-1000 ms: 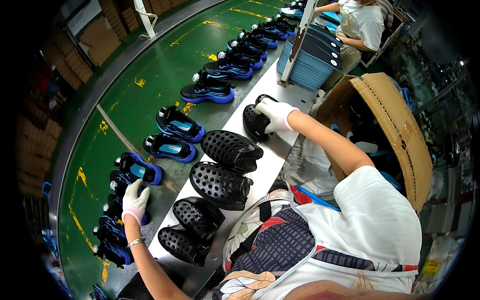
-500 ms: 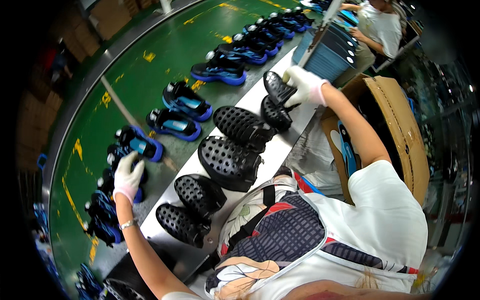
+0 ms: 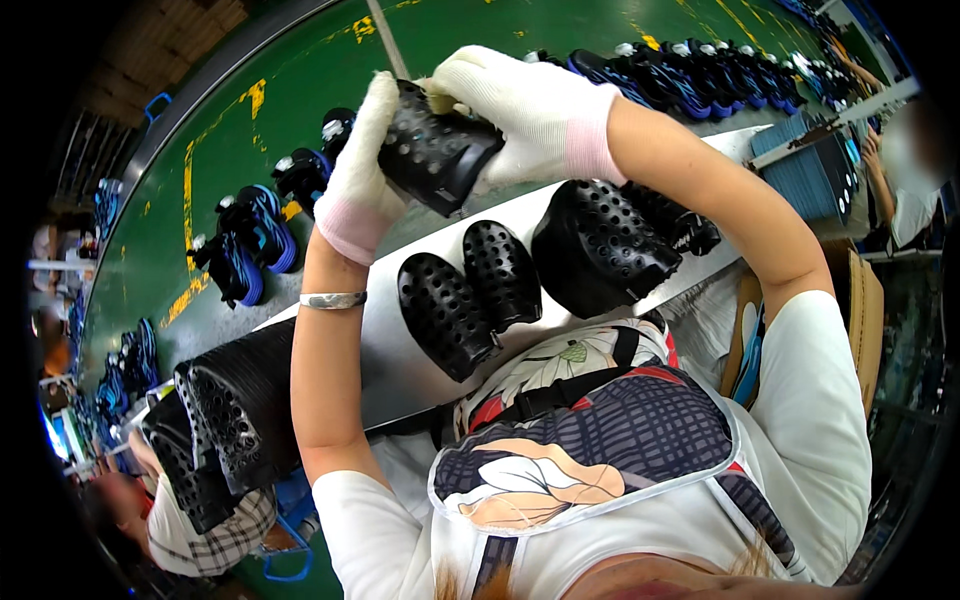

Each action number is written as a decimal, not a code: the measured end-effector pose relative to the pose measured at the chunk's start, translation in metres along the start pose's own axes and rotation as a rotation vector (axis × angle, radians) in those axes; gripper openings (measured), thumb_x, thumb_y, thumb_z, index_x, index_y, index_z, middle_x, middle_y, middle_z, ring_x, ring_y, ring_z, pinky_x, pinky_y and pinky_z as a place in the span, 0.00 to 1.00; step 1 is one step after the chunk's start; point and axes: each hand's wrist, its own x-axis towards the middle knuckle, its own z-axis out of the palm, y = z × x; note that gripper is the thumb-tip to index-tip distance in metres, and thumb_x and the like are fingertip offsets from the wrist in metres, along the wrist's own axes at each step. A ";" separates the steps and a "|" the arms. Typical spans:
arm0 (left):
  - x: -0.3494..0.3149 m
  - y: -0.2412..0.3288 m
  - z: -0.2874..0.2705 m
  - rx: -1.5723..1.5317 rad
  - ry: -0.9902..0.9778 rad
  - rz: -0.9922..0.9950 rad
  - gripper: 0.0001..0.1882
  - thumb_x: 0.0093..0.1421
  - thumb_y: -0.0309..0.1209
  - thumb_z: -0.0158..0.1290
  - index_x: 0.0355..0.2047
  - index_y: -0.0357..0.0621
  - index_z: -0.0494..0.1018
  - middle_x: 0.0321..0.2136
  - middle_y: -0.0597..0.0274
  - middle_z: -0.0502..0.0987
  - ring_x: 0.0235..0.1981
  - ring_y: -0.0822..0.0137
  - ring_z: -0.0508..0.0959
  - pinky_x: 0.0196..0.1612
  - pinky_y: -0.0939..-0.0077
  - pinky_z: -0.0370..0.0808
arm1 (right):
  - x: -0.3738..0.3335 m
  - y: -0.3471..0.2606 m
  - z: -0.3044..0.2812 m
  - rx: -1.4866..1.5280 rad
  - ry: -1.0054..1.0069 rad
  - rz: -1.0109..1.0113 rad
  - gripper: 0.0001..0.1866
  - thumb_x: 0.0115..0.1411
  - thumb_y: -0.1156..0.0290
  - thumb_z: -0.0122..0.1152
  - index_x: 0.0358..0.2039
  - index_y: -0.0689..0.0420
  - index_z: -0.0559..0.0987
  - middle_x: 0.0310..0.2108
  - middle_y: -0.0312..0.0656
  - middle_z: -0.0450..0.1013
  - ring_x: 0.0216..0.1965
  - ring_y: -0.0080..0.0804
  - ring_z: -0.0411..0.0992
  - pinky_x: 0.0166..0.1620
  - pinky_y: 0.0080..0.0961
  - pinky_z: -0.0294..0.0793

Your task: The person picks up perforated black plastic inserts and fits them inside blue and black sneakers positioned on a production line.

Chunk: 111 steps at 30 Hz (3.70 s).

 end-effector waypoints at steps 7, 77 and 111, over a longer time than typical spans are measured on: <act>-0.006 0.000 -0.031 0.081 0.550 0.192 0.16 0.62 0.44 0.53 0.39 0.45 0.72 0.31 0.63 0.76 0.30 0.68 0.78 0.37 0.73 0.77 | 0.038 0.000 0.030 0.144 -0.201 0.162 0.30 0.57 0.52 0.59 0.48 0.65 0.72 0.37 0.58 0.75 0.42 0.52 0.74 0.46 0.36 0.73; 0.048 -0.076 -0.142 1.651 0.330 -0.337 0.18 0.55 0.42 0.55 0.38 0.41 0.79 0.41 0.47 0.78 0.43 0.49 0.77 0.49 0.60 0.73 | 0.166 0.073 0.160 -0.321 -0.765 0.419 0.20 0.56 0.57 0.56 0.40 0.61 0.81 0.39 0.54 0.77 0.41 0.49 0.76 0.45 0.35 0.76; 0.032 -0.044 -0.199 1.474 0.377 -0.563 0.17 0.56 0.39 0.56 0.37 0.38 0.78 0.23 0.64 0.78 0.21 0.73 0.73 0.27 0.75 0.71 | -0.177 0.111 -0.058 -0.345 -0.029 0.625 0.17 0.62 0.60 0.55 0.46 0.57 0.78 0.40 0.48 0.77 0.40 0.42 0.76 0.45 0.30 0.74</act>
